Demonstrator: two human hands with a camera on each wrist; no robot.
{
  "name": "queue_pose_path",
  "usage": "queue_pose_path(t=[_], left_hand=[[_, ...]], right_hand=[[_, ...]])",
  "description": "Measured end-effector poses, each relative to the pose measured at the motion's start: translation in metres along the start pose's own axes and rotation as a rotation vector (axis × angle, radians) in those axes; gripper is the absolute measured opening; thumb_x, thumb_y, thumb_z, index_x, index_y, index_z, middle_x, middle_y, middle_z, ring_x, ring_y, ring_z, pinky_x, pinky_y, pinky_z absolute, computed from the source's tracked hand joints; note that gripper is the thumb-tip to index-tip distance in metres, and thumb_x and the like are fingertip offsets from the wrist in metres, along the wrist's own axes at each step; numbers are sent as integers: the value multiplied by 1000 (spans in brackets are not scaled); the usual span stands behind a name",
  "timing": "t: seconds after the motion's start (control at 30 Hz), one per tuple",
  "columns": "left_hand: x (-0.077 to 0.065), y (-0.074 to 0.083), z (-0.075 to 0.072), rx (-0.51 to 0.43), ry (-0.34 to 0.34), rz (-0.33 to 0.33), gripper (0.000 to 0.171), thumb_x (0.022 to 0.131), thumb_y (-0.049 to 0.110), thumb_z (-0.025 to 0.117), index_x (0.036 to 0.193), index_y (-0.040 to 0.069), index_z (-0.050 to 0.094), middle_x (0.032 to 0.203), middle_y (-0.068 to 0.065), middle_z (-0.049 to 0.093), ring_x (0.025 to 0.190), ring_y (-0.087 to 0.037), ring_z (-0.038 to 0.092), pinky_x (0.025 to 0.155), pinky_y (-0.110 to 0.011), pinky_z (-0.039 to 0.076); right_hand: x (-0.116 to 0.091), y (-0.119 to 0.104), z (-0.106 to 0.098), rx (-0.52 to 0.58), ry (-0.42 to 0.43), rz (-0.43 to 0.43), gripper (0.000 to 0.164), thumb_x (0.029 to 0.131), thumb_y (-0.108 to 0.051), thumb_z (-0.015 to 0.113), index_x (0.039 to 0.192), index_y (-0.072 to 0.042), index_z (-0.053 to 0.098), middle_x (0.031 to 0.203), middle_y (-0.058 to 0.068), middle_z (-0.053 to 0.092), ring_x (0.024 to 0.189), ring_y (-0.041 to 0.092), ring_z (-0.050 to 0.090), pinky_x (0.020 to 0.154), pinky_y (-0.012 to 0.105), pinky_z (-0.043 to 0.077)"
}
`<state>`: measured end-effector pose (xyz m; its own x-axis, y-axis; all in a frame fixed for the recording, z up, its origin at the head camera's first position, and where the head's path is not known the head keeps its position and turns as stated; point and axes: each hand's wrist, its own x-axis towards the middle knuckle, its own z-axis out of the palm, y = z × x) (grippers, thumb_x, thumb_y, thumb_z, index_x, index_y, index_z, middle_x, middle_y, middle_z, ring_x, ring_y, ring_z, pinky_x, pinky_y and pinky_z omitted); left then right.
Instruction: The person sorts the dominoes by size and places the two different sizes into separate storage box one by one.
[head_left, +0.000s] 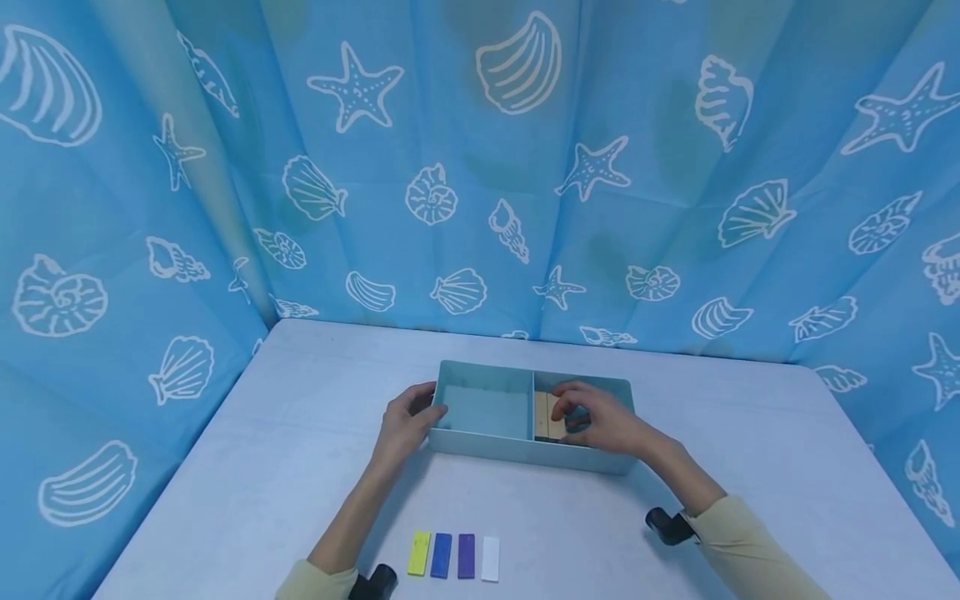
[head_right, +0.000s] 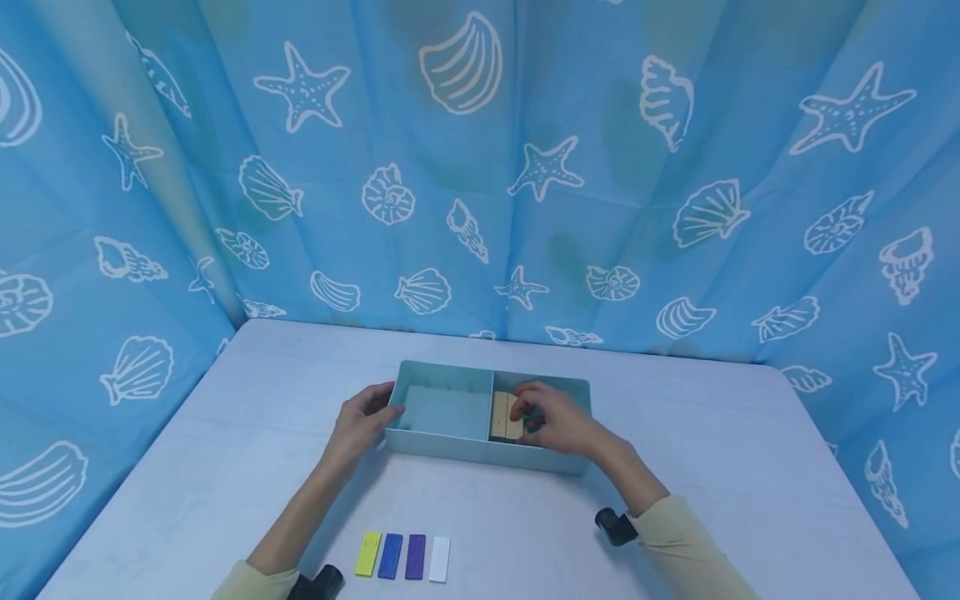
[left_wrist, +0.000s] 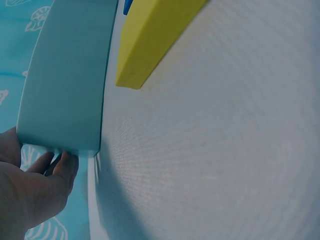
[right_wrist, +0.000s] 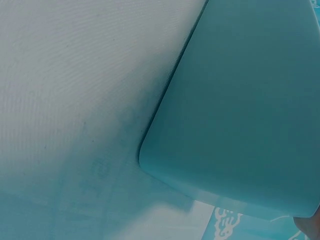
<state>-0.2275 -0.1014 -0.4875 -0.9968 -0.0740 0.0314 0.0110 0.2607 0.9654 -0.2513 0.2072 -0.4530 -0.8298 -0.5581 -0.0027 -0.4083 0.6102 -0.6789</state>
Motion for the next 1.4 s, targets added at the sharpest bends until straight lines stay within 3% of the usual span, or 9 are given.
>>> queue_pose_path(t=[0.23,0.5,0.8,1.13,1.4], left_hand=[[-4,9,-1,-1,8,-20,45,85,18,63,127,4,54,127,-14,55,119,-31,49,98,-50,39],[0,-3,1,21,16,23,47,84,26,63,126,6,55,126,-13,56,118,-32,50,96,-51,40],[-5,10,0,-6,9,-14,46,84,19,62,126,3,54,127,-15,55,119,-33,49,97,-51,39],[-2,11,0,12,-6,-68,45,84,18,67,125,5,55,126,-13,56,117,-30,52,96,-47,41],[-2,13,-2,59,-20,-65,47,85,21,67,127,6,54,128,-13,55,117,-32,51,94,-47,43]], right_hand=[[0,0,0,-8,-1,-5,28,73,-4,76,96,-13,62,131,12,47,107,28,54,78,27,53],[0,2,-1,-19,10,-25,29,73,-4,76,96,-15,61,131,12,47,107,27,55,78,26,53],[-1,1,0,-14,17,-25,31,72,-3,77,97,-13,61,131,12,48,108,27,54,75,22,52],[-4,-2,-1,-19,18,-35,25,77,-13,75,99,-11,61,132,15,48,105,25,56,75,24,53],[-6,-1,-4,-43,36,-62,23,81,-20,72,101,-12,62,132,16,48,94,20,58,75,25,53]])
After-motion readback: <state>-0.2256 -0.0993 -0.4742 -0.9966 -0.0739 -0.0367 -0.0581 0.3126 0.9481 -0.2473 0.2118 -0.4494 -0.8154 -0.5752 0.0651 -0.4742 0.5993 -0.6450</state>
